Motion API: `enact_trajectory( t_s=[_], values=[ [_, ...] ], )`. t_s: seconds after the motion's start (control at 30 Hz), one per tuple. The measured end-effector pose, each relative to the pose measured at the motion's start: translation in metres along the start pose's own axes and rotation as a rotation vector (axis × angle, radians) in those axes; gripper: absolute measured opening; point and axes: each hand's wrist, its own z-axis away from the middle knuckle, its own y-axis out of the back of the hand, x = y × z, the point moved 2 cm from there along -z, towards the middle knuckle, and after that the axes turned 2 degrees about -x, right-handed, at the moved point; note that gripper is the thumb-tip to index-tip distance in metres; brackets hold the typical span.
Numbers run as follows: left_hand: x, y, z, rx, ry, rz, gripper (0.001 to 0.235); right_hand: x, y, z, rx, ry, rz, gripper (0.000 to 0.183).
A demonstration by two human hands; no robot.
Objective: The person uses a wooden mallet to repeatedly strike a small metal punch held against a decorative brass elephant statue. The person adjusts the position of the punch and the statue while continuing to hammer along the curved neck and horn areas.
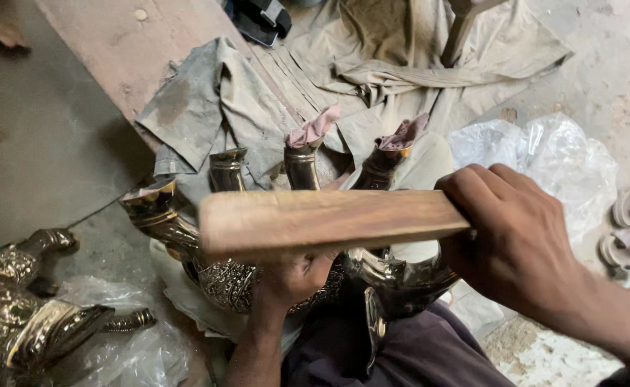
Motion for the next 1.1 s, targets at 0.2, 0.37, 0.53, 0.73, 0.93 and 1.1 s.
enact_trajectory(
  t_s=[0.2, 0.37, 0.53, 0.73, 0.93, 1.1],
  values=[
    [0.008, 0.022, 0.010, 0.231, 0.218, 0.284, 0.024, 0.010, 0.006, 0.021, 0.174, -0.089, -0.043, 0.025],
    [0.016, 0.045, 0.019, 0.398, 0.534, 0.246, 0.023, 0.053, -0.055, 0.049, 0.062, -0.684, -0.374, 0.041],
    [0.020, 0.034, -0.007, 0.217, 0.520, 0.153, 0.026, 0.059, -0.062, 0.051, 0.005, -0.694, -0.673, 0.048],
    [0.016, 0.032, -0.028, 0.080, 0.299, 0.203, 0.041, 0.030, -0.034, 0.043, 0.342, -0.552, -1.011, 0.065],
    [-0.010, 0.015, -0.030, -0.024, 0.276, 0.314, 0.035, 0.051, -0.042, 0.022, 0.048, -0.492, -1.205, 0.052],
    [-0.022, 0.008, -0.034, -0.106, 0.176, 0.266, 0.031, 0.050, -0.035, -0.011, 0.058, -0.207, -0.906, 0.049]
  ],
)
